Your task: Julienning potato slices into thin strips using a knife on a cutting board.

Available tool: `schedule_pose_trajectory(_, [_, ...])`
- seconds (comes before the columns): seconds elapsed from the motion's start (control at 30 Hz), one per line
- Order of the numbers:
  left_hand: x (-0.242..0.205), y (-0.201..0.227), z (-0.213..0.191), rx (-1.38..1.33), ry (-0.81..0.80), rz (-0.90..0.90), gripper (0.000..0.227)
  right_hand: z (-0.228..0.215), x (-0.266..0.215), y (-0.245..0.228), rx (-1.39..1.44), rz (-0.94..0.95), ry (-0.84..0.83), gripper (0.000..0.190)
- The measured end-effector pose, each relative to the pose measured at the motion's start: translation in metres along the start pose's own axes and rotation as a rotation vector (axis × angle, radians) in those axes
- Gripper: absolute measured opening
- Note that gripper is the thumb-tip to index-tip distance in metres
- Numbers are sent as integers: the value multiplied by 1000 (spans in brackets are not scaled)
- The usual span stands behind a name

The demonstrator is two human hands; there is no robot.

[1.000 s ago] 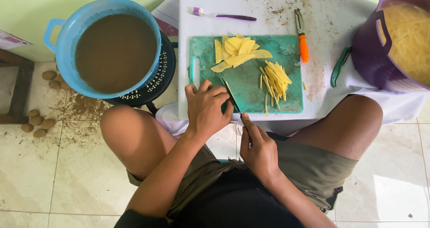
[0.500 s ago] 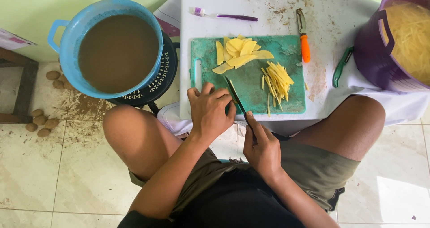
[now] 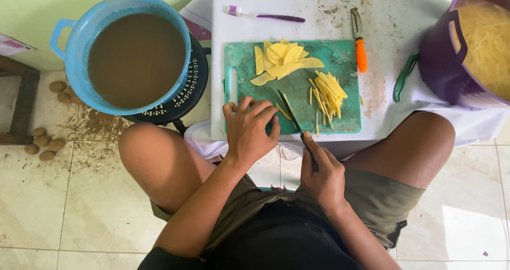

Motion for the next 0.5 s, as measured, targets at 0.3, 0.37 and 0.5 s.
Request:
schedule_pose_trajectory(0.3, [-1,3,10,-20,42,32,9,-23,0,-7,-68,20,-52,33])
schedule_pose_trajectory(0.37, [-1,3,9,-24,42,33,9,-29,-4,0,-73,24,-26,33])
schedule_pose_trajectory(0.5, [-1,3,12,-38,64,36,9,-38,3,5,-25,12,-35,30])
Point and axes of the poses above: each hand's wrist, its own x-axis towards the middle knuckle, its own z-axis out of the palm, y = z × x, the point moved 4 cm from there along x, towards the middle knuckle, and after that the axes turned 2 degrees about x, right-handed, at the moved point
